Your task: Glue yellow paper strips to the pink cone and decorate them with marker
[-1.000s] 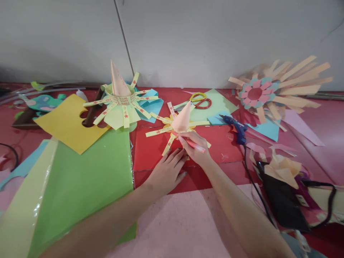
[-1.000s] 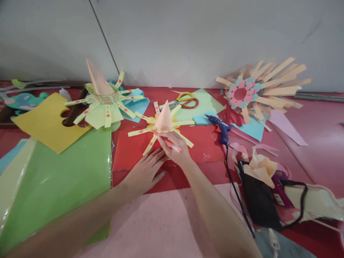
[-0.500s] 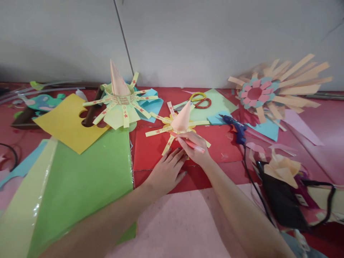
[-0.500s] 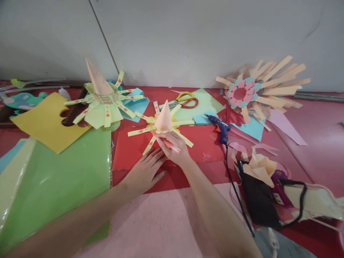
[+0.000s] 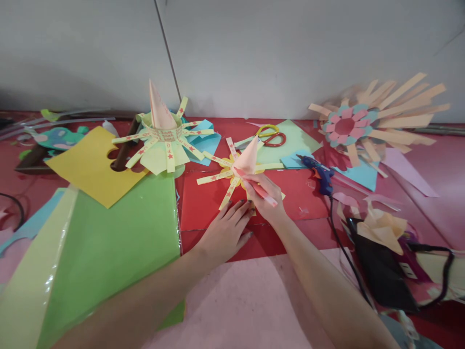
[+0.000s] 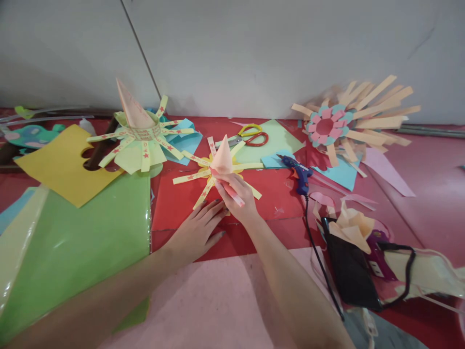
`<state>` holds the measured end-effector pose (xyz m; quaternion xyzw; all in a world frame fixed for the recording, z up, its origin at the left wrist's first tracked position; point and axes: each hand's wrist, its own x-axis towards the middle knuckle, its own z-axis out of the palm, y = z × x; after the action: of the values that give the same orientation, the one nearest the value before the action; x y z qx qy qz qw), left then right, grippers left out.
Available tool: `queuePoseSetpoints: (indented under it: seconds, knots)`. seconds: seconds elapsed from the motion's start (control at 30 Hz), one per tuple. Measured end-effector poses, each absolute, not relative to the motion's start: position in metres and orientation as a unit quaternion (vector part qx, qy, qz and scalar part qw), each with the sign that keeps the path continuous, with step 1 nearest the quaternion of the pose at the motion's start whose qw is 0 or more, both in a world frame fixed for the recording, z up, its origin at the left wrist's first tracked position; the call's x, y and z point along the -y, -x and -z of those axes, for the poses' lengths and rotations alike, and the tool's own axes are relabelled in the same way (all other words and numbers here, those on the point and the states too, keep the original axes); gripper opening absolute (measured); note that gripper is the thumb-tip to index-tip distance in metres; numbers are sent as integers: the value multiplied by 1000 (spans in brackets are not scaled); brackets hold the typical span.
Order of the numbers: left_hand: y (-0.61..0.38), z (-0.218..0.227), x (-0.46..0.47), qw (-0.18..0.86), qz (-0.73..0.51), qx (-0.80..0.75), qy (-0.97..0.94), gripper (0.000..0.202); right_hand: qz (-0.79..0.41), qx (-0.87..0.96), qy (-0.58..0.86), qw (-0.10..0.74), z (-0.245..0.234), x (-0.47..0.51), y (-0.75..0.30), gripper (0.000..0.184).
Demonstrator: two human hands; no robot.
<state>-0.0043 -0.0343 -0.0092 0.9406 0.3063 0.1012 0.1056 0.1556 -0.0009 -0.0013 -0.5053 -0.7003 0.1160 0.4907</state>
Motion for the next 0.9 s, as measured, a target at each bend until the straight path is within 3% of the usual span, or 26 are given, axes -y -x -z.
queuePoseSetpoints:
  seconds: [0.2, 0.4, 0.63, 0.9]
  knots:
    - [4, 10, 34, 112, -94, -310, -940, 43, -155, 693, 509, 486, 1, 4, -156, 13]
    - [4, 11, 34, 95, -94, -309, -942, 43, -277, 591, 538, 533, 0, 6, -160, 24]
    - [5, 12, 35, 83, -94, -304, -944, 44, -192, 588, 570, 541, 0, 5, -158, 16]
    - [4, 7, 33, 108, -86, -309, -941, 44, -137, 719, 490, 473, -3, 4, -155, 19]
